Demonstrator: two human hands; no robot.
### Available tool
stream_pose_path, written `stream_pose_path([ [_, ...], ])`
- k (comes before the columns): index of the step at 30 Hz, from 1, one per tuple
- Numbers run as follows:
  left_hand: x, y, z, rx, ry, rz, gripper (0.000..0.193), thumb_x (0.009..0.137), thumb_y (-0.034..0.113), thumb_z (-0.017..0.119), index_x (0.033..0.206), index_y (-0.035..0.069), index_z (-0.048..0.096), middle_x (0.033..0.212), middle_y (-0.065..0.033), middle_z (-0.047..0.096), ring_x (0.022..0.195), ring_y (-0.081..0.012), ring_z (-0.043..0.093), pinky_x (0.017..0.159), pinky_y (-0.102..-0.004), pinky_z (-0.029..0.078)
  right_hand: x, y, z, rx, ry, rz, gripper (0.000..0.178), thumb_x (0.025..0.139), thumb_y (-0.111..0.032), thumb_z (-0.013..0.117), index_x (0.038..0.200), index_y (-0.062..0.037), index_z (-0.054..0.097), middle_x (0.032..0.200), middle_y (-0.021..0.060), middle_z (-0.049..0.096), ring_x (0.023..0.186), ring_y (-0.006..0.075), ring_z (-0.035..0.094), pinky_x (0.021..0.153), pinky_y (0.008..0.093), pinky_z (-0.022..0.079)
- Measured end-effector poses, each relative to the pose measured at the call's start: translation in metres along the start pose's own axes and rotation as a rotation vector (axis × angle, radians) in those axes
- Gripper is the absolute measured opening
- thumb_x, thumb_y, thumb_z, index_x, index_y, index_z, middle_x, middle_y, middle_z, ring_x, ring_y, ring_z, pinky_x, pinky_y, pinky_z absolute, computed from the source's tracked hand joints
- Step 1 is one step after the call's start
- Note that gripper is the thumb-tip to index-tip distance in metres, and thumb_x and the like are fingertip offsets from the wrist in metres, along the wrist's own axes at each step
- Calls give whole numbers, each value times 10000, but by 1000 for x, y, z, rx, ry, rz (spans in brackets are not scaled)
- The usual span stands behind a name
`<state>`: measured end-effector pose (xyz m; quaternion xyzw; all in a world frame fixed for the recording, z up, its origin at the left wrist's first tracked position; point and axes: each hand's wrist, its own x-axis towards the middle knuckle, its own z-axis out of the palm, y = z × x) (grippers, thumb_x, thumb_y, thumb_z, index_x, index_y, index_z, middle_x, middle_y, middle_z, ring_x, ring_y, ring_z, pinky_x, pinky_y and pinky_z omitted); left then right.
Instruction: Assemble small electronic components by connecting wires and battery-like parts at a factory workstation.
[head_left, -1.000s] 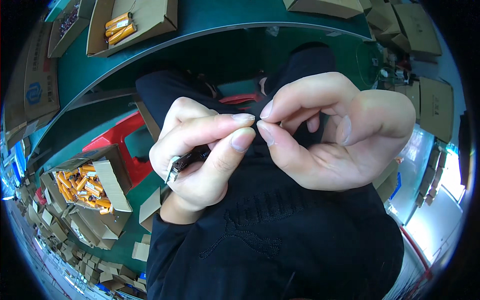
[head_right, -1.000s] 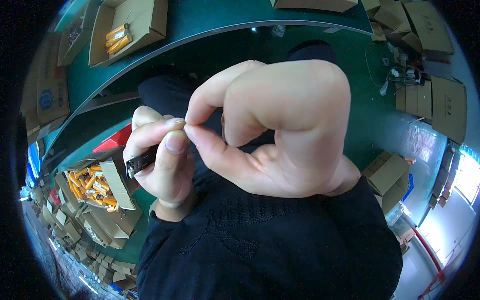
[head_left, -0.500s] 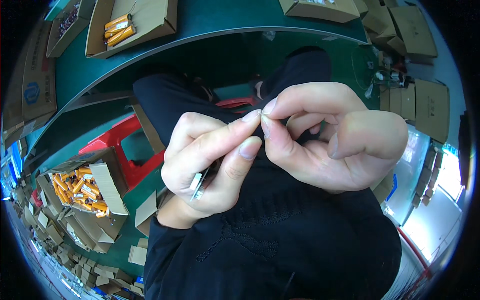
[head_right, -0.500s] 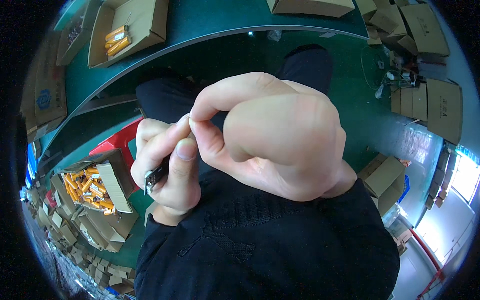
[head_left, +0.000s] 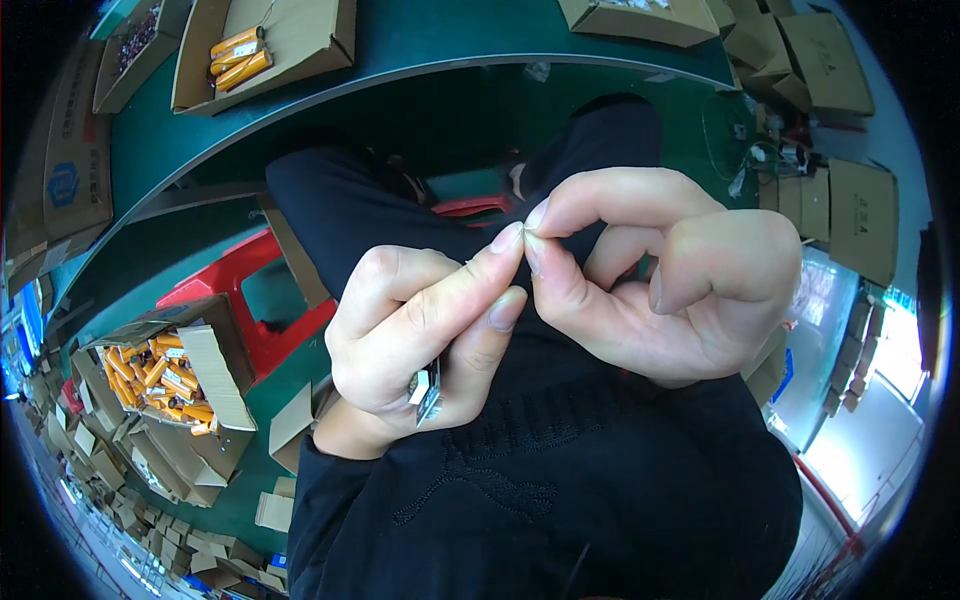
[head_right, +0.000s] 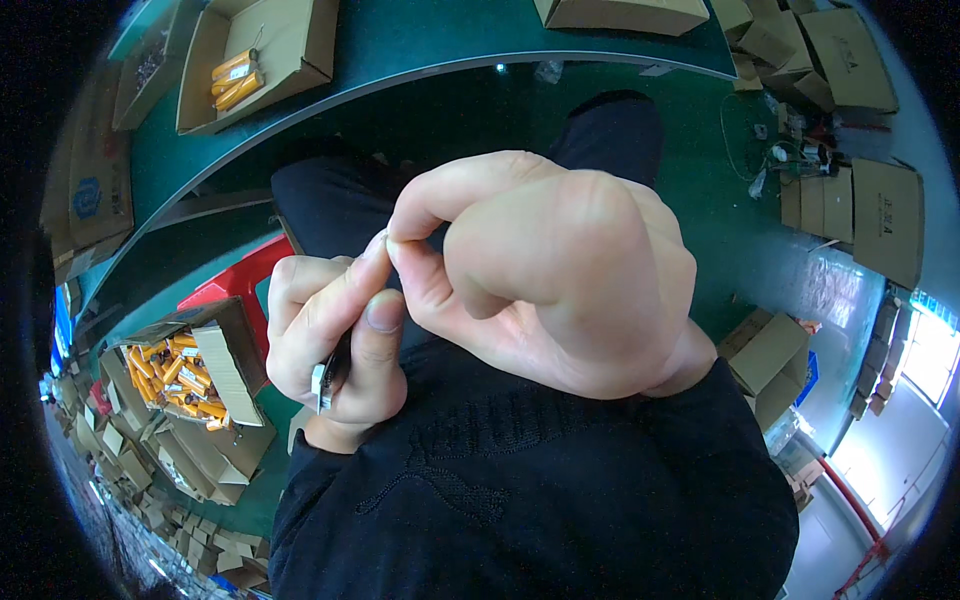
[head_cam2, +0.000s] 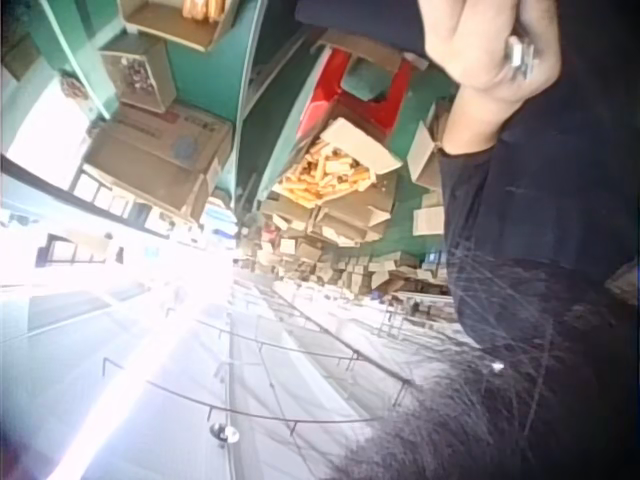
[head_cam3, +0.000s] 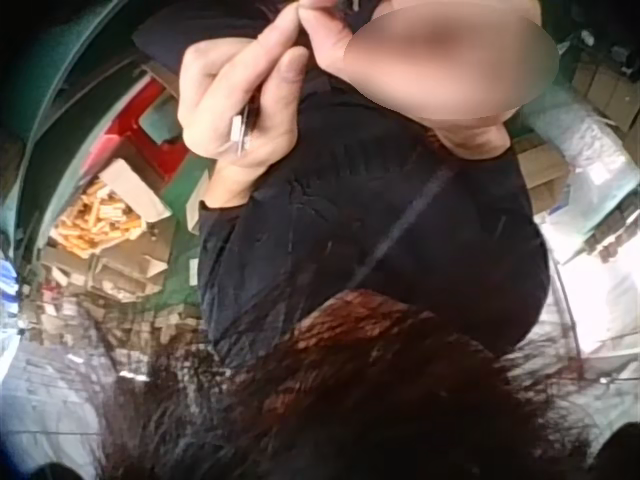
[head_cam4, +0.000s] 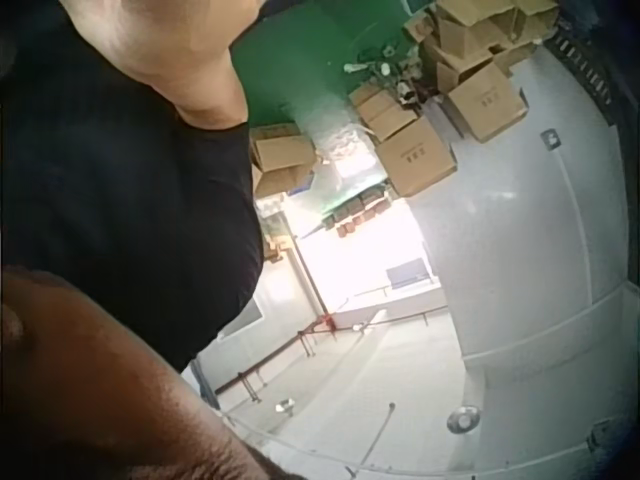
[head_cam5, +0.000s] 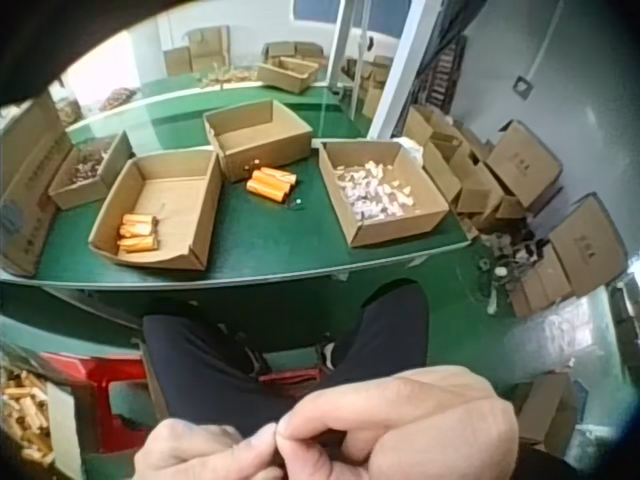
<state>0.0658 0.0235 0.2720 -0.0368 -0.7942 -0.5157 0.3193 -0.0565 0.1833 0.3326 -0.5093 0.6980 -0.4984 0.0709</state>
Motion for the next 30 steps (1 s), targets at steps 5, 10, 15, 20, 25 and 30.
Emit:
stream_pose_path([
  [5, 0, 1, 0, -3, -4, -5, 375, 792, -17, 782, 1166, 13, 769, 878, -51, 597, 671, -124, 519, 574, -222, 435, -1, 4, 4, 43, 7, -22, 469, 771, 152, 783, 783, -110, 394, 1175, 231, 673, 552, 92, 589, 460, 165, 449],
  [10, -1, 2, 0, -32, -6, -13, 379, 791, -23, 778, 1169, 14, 768, 879, -50, 594, 672, -125, 518, 574, -221, 436, -3, 1, 8, 61, 71, -41, 470, 779, 154, 778, 793, -109, 389, 1190, 233, 671, 543, 86, 579, 452, 163, 438],
  [15, -3, 1, 0, -11, 3, -4, 383, 790, -30, 775, 1171, 13, 767, 887, -52, 593, 672, -126, 517, 574, -221, 440, -5, 1, 8, 41, 82, -50, 470, 784, 156, 774, 802, -110, 387, 1196, 234, 672, 526, 79, 561, 443, 163, 425],
  [20, -3, 2, 4, -1, 24, 19, 385, 788, -33, 775, 1171, 10, 765, 894, -54, 592, 675, -126, 517, 577, -225, 448, -6, -1, 4, 11, 47, -47, 469, 784, 158, 774, 806, -113, 391, 1191, 234, 676, 507, 74, 544, 435, 162, 414],
  [25, -4, 3, 3, 5, 33, 20, 387, 785, -36, 774, 1170, 6, 764, 899, -54, 592, 683, -126, 520, 581, -227, 455, -4, 0, 0, -12, -18, -43, 471, 780, 157, 776, 804, -116, 394, 1178, 234, 680, 496, 72, 535, 428, 164, 408],
  [30, -3, 1, 2, 6, 12, 32, 387, 788, -37, 769, 1172, 6, 764, 902, -56, 594, 688, -125, 521, 582, -226, 453, -4, 0, 1, -25, -32, -36, 473, 775, 152, 782, 813, -114, 393, 1164, 231, 679, 498, 77, 544, 429, 166, 415],
])
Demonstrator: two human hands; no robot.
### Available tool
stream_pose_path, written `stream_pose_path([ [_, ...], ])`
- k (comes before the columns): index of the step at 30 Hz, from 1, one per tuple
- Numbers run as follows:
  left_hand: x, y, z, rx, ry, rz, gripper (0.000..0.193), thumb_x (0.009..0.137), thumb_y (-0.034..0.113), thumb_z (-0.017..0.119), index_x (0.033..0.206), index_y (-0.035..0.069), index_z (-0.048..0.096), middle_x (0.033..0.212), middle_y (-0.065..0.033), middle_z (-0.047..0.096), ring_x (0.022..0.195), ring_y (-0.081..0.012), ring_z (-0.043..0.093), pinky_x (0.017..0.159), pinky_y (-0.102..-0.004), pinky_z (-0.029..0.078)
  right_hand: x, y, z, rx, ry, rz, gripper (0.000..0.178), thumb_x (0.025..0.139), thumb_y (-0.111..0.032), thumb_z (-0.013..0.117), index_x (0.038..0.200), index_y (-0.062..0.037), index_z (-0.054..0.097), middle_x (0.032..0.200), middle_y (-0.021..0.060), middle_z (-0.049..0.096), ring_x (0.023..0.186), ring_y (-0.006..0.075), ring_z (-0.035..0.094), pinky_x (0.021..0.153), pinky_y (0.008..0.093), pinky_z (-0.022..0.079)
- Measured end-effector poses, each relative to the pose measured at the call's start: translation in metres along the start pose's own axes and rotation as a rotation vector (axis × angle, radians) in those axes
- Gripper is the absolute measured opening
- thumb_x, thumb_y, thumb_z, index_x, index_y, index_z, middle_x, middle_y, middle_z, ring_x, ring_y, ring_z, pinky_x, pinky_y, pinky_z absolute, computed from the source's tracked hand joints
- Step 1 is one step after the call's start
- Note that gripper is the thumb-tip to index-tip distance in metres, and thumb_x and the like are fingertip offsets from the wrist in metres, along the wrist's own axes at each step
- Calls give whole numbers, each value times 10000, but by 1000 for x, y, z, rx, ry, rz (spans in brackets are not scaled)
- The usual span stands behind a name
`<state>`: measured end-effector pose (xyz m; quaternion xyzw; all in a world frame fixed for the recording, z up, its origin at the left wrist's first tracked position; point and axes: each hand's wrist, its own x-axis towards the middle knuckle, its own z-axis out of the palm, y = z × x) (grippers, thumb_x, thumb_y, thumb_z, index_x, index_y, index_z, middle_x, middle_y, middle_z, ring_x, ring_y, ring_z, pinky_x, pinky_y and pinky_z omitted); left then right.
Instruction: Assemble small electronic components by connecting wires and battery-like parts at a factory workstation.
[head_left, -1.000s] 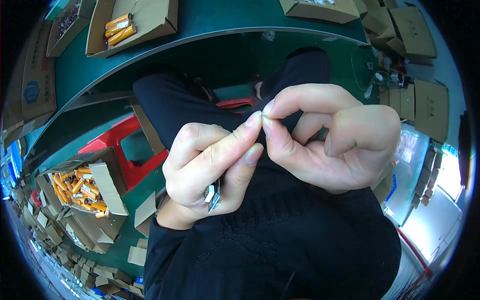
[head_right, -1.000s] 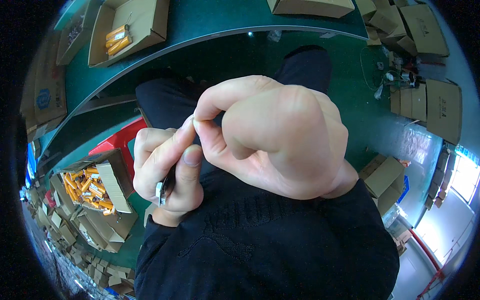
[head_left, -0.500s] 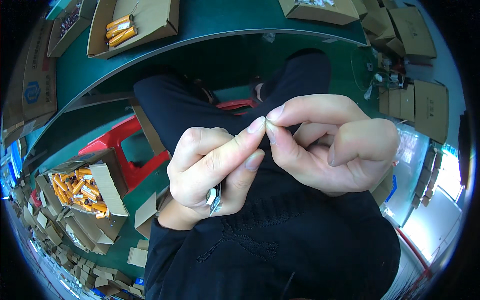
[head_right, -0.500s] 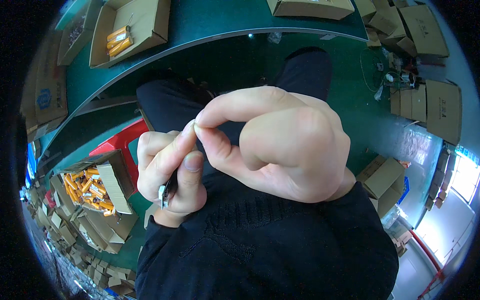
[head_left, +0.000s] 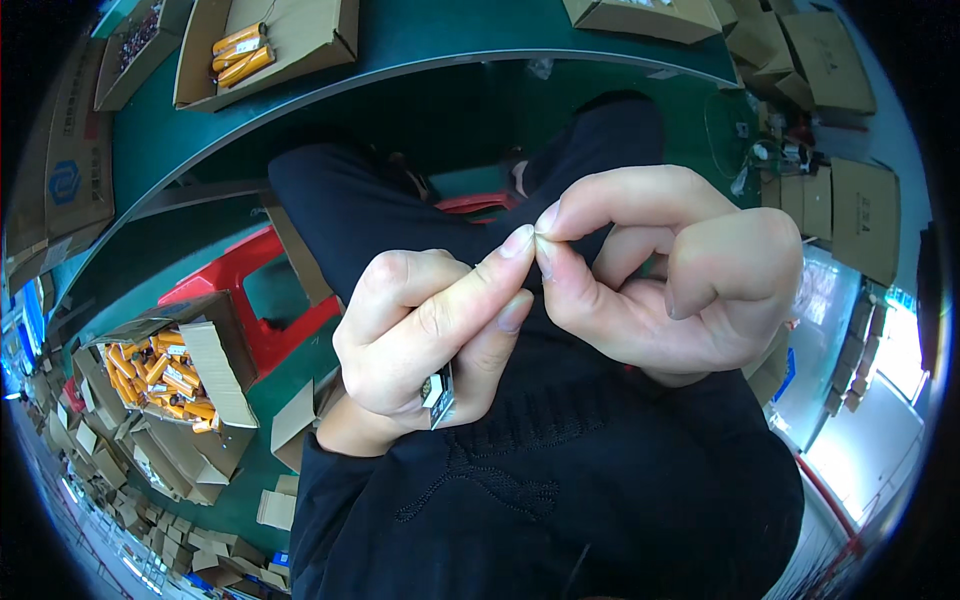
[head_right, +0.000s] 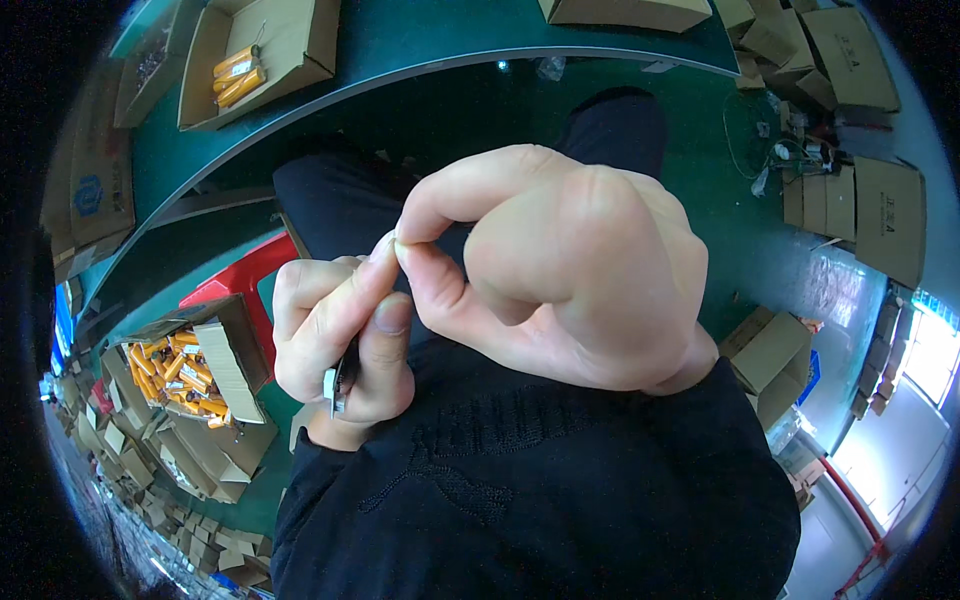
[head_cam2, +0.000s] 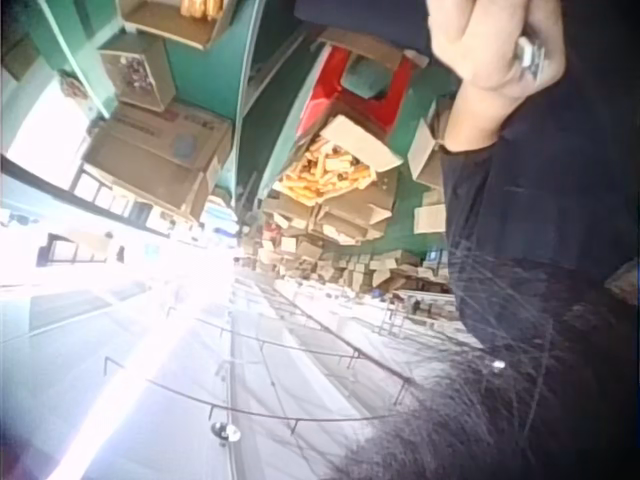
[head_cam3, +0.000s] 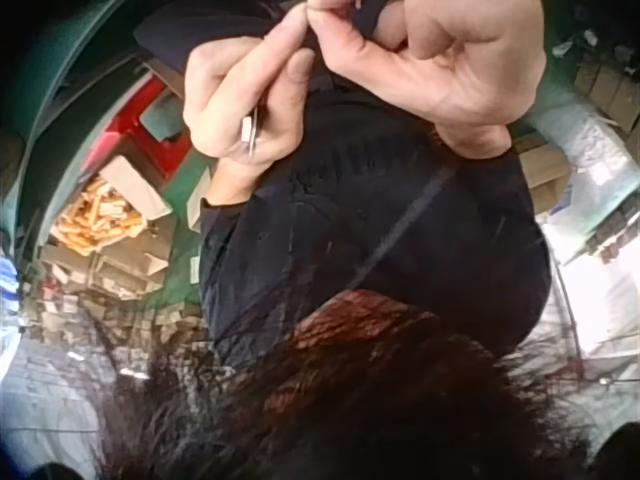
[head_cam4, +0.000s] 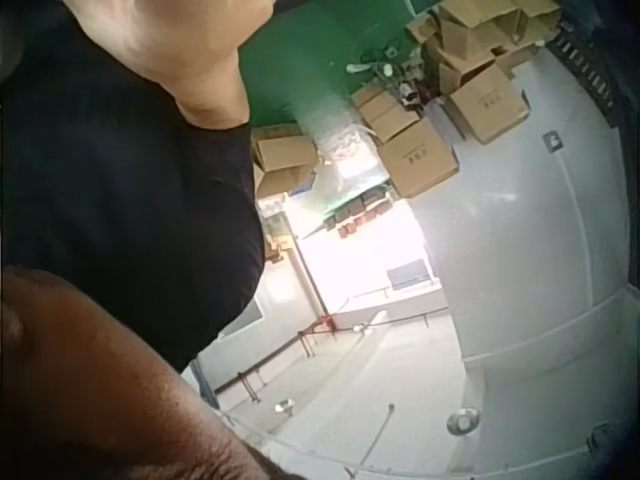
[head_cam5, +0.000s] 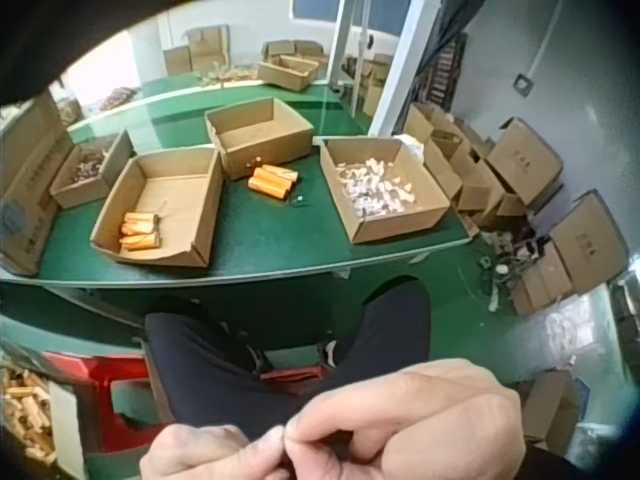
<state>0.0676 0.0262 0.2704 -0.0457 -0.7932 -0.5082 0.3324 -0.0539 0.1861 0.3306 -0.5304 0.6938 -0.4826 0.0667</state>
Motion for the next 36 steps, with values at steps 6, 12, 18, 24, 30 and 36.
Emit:
stream_pose_path([
  [6, -3, -2, -1, -104, -9, -44, 375, 804, -25, 760, 1177, 11, 764, 901, -57, 591, 686, -124, 516, 579, -221, 439, -2, 3, 8, 97, 83, -29, 474, 776, 145, 784, 848, -105, 388, 1144, 227, 671, 519, 97, 582, 445, 163, 440],
  [12, -7, -4, 3, -372, 44, -158, 366, 820, -2, 762, 1186, 16, 762, 889, -48, 576, 692, -122, 513, 580, -219, 429, 0, 3, 9, 150, 77, -77, 475, 786, 145, 776, 890, -99, 382, 1135, 231, 664, 575, 122, 630, 483, 159, 470],
  [18, -8, -2, 4, -391, 68, -184, 373, 819, -7, 761, 1192, 14, 759, 886, -46, 575, 698, -122, 515, 586, -221, 435, -5, 0, 9, 94, 126, -54, 475, 788, 156, 768, 898, -101, 385, 1155, 239, 664, 614, 129, 646, 510, 166, 487],
  [24, -4, -1, -3, -89, 2, -50, 373, 817, -18, 758, 1189, 10, 759, 883, -53, 591, 676, -125, 511, 580, -225, 441, -2, 1, 11, 35, 136, -76, 470, 788, 165, 762, 908, -102, 395, 1183, 248, 664, 592, 116, 604, 517, 169, 484],
  [30, -2, 1, -3, -38, 3, -34, 371, 812, -25, 761, 1181, 11, 763, 877, -54, 595, 671, -126, 511, 579, -227, 444, 1, 1, 9, 5, 94, -80, 461, 772, 174, 764, 845, -102, 403, 1149, 241, 683, 531, 98, 530, 484, 164, 445],
  [36, -2, 1, -5, -31, -4, -53, 368, 811, -25, 760, 1178, 11, 764, 872, -53, 594, 681, -127, 512, 586, -224, 440, 5, 6, 12, 44, 95, -89, 479, 731, 186, 766, 776, -109, 392, 1064, 234, 703, 490, 76, 486, 445, 156, 394],
])
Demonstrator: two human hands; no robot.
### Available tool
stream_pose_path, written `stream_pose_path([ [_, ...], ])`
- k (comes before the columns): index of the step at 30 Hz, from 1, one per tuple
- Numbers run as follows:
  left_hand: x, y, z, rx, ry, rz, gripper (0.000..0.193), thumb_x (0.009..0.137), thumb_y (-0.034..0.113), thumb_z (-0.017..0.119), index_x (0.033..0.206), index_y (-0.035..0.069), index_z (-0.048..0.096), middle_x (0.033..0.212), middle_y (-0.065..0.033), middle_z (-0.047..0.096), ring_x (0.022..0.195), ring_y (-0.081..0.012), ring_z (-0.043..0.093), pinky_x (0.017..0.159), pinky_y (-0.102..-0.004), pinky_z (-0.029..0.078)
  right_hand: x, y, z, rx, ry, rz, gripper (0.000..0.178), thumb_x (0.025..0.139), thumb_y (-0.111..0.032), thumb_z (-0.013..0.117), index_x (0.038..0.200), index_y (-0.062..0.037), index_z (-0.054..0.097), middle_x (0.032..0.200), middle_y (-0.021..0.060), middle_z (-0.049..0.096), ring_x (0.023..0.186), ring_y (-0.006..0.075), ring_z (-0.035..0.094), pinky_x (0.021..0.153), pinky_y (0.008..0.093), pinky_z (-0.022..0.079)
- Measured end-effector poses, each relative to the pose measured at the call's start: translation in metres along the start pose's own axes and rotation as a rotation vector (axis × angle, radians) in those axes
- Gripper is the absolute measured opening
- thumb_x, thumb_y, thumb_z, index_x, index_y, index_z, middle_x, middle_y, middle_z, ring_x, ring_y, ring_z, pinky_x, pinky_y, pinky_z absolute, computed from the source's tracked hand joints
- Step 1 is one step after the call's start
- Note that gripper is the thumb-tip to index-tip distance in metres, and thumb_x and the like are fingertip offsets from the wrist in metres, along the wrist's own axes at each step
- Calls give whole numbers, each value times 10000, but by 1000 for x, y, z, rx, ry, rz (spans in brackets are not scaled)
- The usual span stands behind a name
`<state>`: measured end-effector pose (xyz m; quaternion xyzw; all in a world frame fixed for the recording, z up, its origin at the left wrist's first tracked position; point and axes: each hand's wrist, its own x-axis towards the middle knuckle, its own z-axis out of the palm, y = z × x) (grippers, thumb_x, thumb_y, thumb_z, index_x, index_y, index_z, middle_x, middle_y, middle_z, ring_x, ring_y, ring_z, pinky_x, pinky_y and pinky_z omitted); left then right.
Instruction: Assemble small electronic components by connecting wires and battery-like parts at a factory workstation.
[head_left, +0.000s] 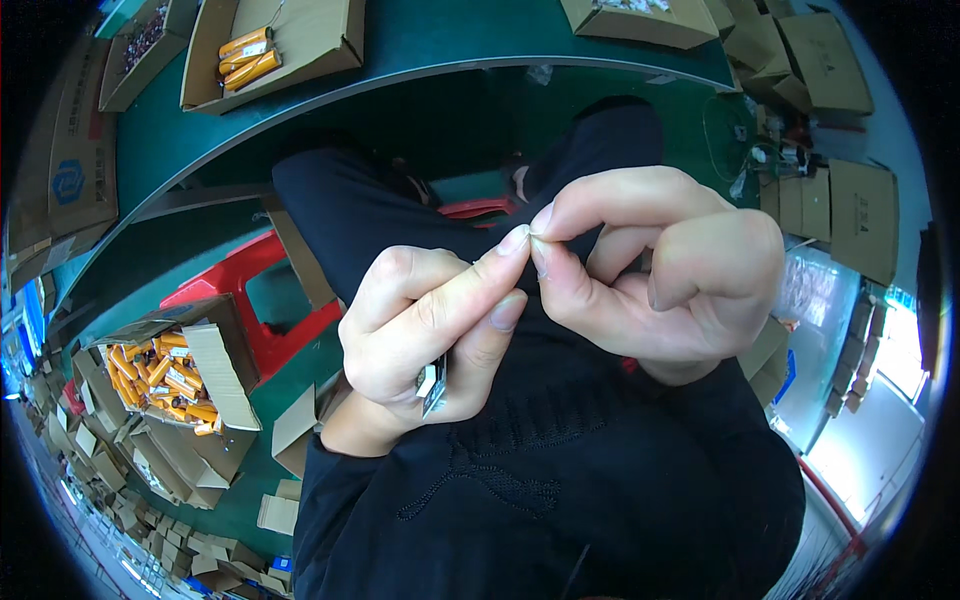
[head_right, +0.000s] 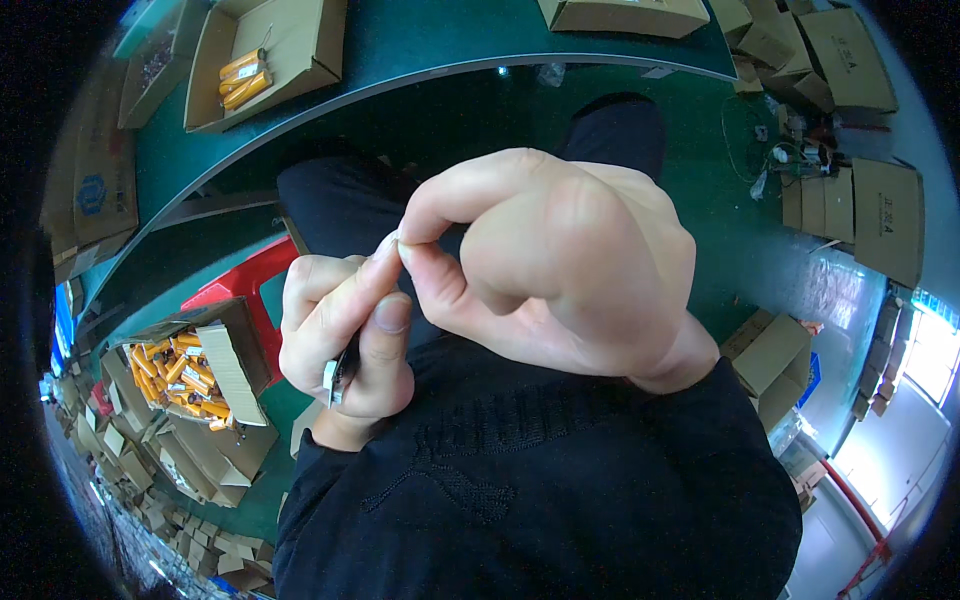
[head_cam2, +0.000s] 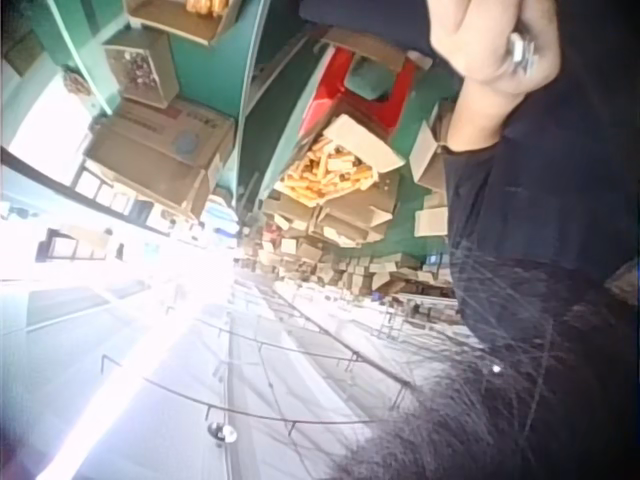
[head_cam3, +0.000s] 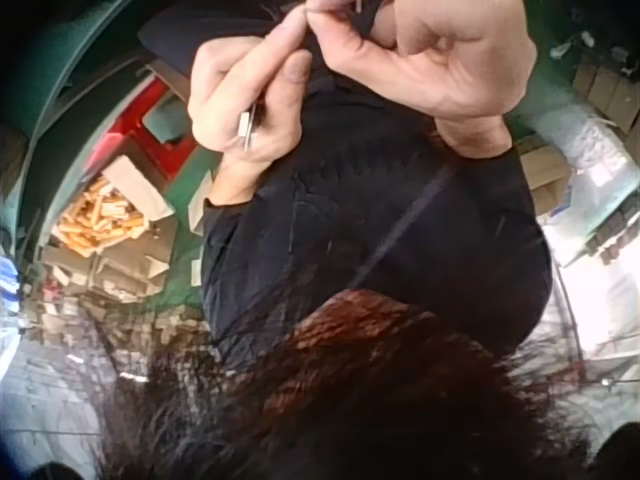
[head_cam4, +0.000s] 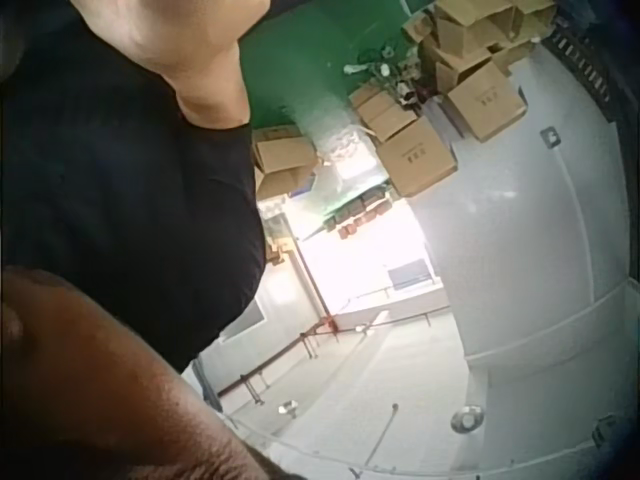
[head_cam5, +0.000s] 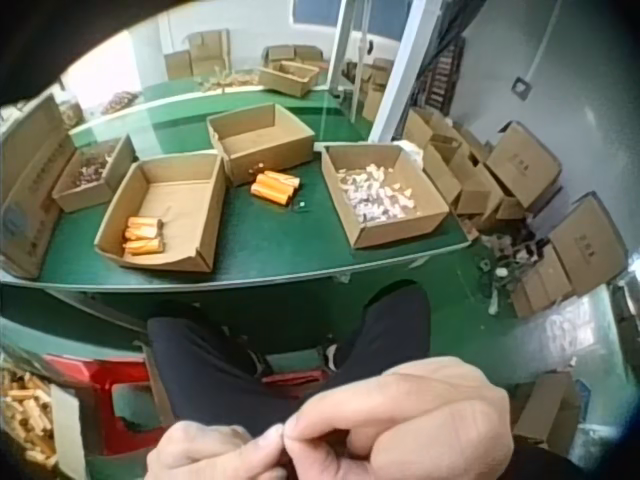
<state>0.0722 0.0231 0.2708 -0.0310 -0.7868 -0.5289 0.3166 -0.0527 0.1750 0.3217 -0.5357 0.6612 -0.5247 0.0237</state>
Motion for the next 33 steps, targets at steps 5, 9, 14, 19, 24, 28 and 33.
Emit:
stream_pose_path([
  [5, 0, -4, 0, -138, 6, -36, 349, 833, 0, 749, 1182, 7, 761, 859, -48, 588, 684, -124, 502, 587, -222, 429, -2, 1, 3, 69, 51, 21, 505, 708, 184, 767, 757, -116, 364, 1020, 232, 705, 478, 68, 479, 430, 153, 369],
  [9, -5, -8, 5, -366, 27, -131, 326, 864, 30, 731, 1188, 6, 758, 855, -45, 578, 692, -119, 495, 585, -221, 416, -4, -5, 9, 158, 162, 143, 491, 688, 142, 780, 644, -116, 364, 966, 143, 721, 529, 76, 504, 456, 172, 375],
  [14, -7, -11, 10, -669, 46, -252, 302, 911, 62, 696, 1200, -10, 746, 857, -48, 564, 673, -111, 482, 566, -218, 392, -4, -6, 13, 259, 261, 234, 489, 672, 109, 793, 538, -112, 378, 927, 78, 732, 585, 92, 528, 481, 190, 379],
  [19, -2, -5, 12, -965, 34, -379, 305, 949, 72, 658, 1224, -42, 720, 864, -62, 554, 609, -99, 459, 532, -213, 365, -5, 1, 16, 343, 303, 151, 477, 682, 119, 788, 551, -109, 390, 942, 109, 724, 587, 104, 525, 476, 192, 381],
  [24, 0, 0, 21, -1257, 28, -481, 324, 972, 74, 628, 1256, -69, 688, 862, -73, 549, 544, -87, 430, 499, -207, 345, -8, 5, 17, 448, 345, 98, 462, 706, 120, 783, 569, -105, 404, 970, 126, 718, 601, 117, 543, 490, 197, 415],
  [28, -3, -2, 29, -1391, 37, -475, 335, 982, 77, 613, 1274, -77, 673, 859, -75, 546, 520, -81, 419, 483, -205, 338, -8, 8, 13, 469, 303, 64, 451, 722, 130, 784, 681, -106, 402, 1000, 161, 705, 615, 128, 580, 506, 190, 456],
  [33, -4, -8, 32, -1383, 37, -399, 330, 989, 76, 600, 1275, -70, 674, 874, -78, 544, 524, -82, 429, 485, -206, 345, -9, 16, 7, 372, 173, -60, 547, 734, 162, 788, 986, -112, 387, 1038, 242, 677, 627, 150, 644, 522, 176, 503],
])
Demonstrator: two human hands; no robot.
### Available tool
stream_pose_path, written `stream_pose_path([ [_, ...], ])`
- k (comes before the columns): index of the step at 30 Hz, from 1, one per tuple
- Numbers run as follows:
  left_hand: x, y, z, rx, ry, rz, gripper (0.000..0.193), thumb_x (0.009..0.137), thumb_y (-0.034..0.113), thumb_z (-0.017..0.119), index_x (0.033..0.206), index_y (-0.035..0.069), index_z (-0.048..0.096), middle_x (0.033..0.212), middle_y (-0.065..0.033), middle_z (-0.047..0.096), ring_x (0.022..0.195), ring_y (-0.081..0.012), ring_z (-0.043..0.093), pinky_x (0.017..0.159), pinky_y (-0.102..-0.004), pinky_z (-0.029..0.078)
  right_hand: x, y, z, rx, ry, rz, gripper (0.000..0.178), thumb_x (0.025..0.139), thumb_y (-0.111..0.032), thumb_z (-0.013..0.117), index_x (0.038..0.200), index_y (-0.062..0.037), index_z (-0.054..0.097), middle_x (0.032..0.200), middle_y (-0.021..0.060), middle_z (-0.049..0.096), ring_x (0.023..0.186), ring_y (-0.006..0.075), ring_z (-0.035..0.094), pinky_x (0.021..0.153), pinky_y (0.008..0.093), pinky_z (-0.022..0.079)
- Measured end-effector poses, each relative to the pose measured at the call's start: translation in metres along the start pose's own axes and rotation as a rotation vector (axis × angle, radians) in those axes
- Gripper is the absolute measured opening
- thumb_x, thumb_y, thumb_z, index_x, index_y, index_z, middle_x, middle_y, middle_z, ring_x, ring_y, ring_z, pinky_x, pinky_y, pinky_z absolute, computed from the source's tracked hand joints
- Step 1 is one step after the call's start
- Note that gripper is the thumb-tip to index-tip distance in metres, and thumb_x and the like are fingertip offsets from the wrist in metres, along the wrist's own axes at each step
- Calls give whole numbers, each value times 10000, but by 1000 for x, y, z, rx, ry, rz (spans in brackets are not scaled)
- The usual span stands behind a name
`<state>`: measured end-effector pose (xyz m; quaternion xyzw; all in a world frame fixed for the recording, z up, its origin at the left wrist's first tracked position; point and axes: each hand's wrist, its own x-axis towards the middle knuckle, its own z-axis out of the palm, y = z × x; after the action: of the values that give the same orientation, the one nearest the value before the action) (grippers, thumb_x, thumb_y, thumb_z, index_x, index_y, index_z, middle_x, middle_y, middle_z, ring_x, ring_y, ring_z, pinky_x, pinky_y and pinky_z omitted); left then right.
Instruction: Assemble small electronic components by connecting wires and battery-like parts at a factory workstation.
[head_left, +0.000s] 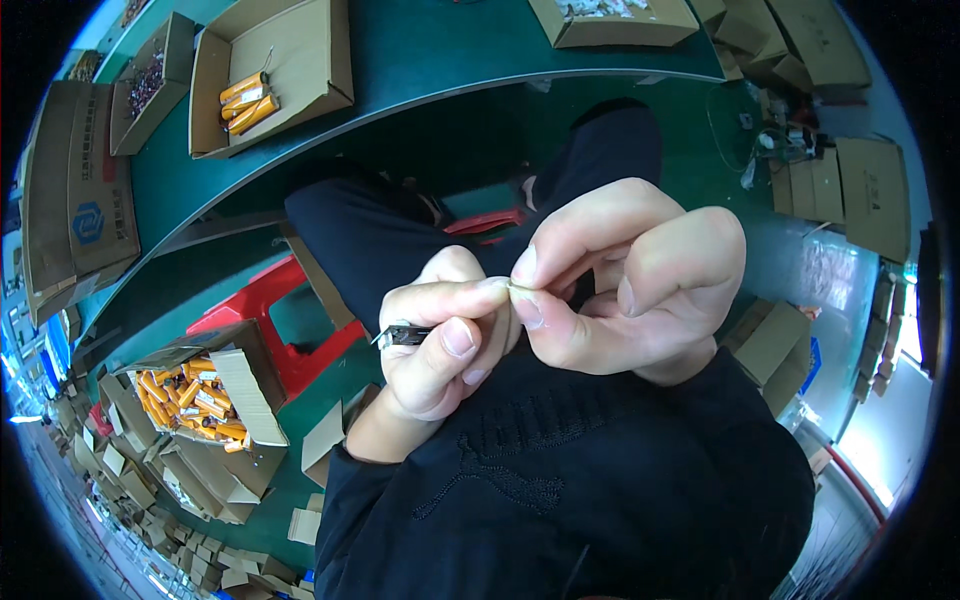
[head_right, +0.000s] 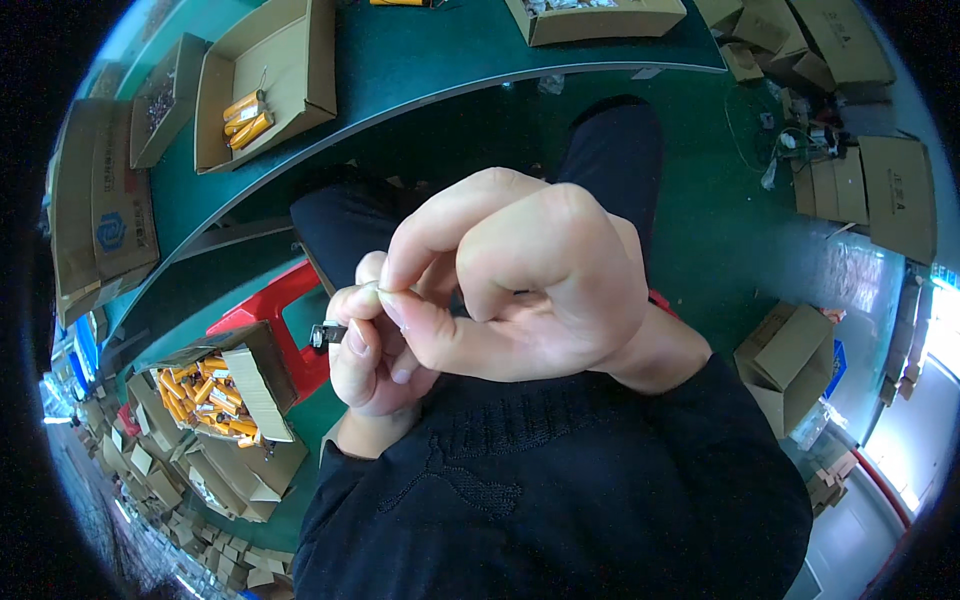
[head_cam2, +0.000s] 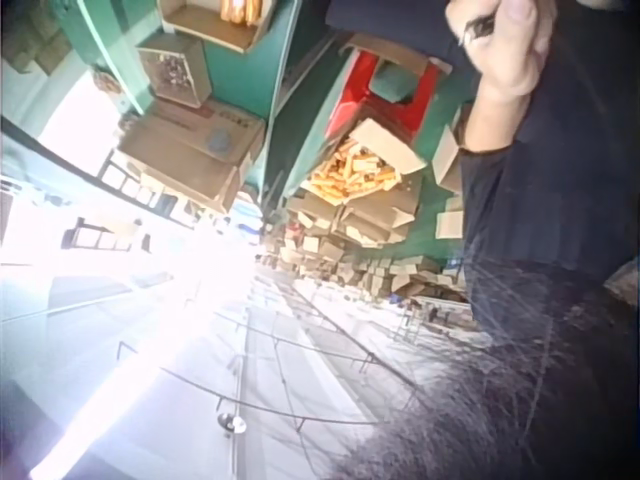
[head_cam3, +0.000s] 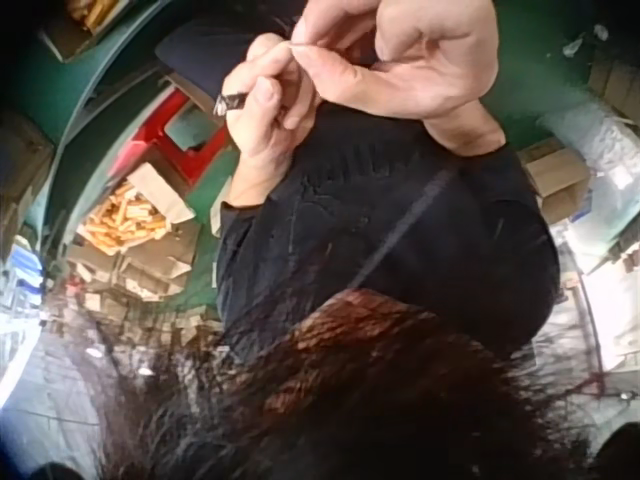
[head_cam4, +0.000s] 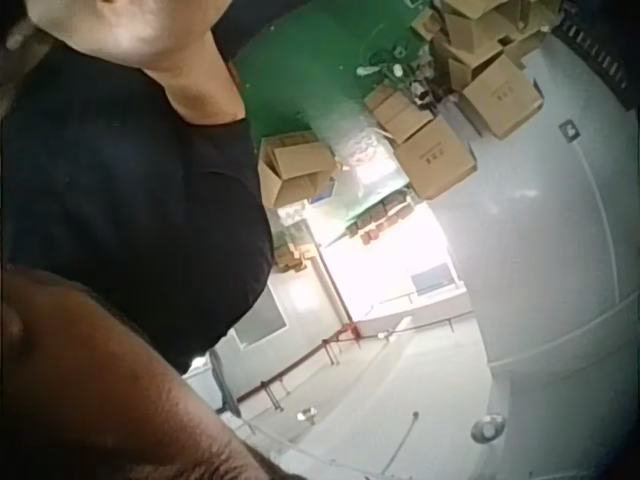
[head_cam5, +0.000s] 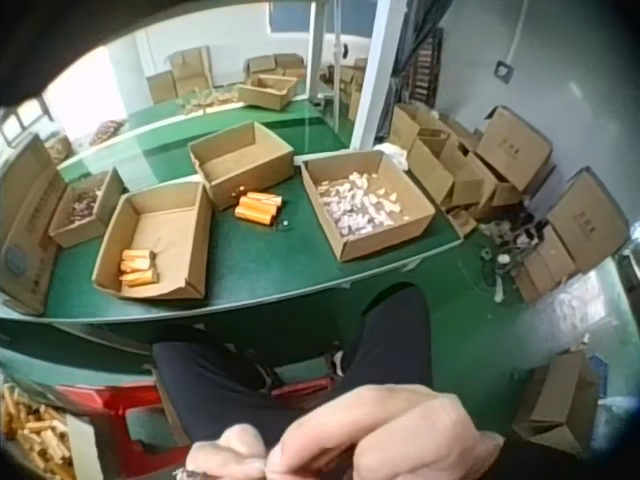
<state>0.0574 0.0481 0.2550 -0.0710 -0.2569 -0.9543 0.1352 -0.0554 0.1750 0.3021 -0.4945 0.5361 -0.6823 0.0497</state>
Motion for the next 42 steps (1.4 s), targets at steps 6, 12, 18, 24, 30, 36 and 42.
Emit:
stream_pose_path([
  [6, 6, 2, -8, 343, -70, 179, 302, 974, 56, 612, 1236, -69, 695, 909, -89, 553, 540, -96, 452, 498, -216, 364, -4, 0, -1, -85, 38, -37, 453, 733, 155, 792, 910, -95, 458, 1061, 252, 704, 668, 171, 661, 563, 204, 506],
  [12, 5, 5, -16, 918, -79, 468, 270, 926, 13, 664, 1180, -60, 724, 927, -85, 558, 601, -116, 489, 516, -239, 406, -7, -9, -2, -272, 51, 2, 443, 711, 143, 804, 695, -118, 447, 1057, 223, 742, 663, 174, 663, 558, 210, 474],
  [18, 2, 9, -8, 1189, -33, 516, 270, 875, -42, 703, 1141, -40, 749, 921, -72, 552, 650, -131, 505, 543, -256, 448, -9, -3, 4, -396, 155, 41, 373, 738, 41, 817, 619, -133, 510, 994, 35, 764, 575, 108, 574, 536, 208, 463],
  [24, 4, 12, -8, 1296, -75, 551, 281, 859, -69, 704, 1131, -25, 758, 923, -74, 549, 653, -139, 509, 553, -258, 457, -8, -5, 5, -363, 162, 53, 376, 723, 57, 798, 627, -139, 492, 973, 16, 763, 559, 99, 558, 524, 203, 449],
  [30, 7, 15, -12, 1348, -77, 541, 281, 864, -38, 708, 1138, -7, 764, 901, -67, 550, 669, -139, 514, 557, -254, 461, -7, -3, 4, -251, 107, 156, 457, 697, 141, 764, 696, -126, 393, 980, 162, 741, 579, 120, 580, 511, 189, 434],
  [36, 6, 9, -25, 1106, -42, 401, 259, 899, 35, 696, 1147, -4, 762, 873, -68, 552, 662, -132, 512, 551, -239, 440, -11, 7, 11, -157, 254, 205, 379, 707, 86, 766, 873, -98, 479, 896, 60, 722, 541, 83, 498, 499, 180, 402],
  [42, 10, 4, -22, 604, 17, 187, 252, 948, 97, 668, 1158, -19, 743, 868, -70, 546, 585, -116, 478, 529, -230, 396, -8, 14, 6, -36, 219, 228, 455, 727, 155, 731, 892, -105, 396, 959, 168, 713, 580, 106, 545, 528, 163, 429],
])
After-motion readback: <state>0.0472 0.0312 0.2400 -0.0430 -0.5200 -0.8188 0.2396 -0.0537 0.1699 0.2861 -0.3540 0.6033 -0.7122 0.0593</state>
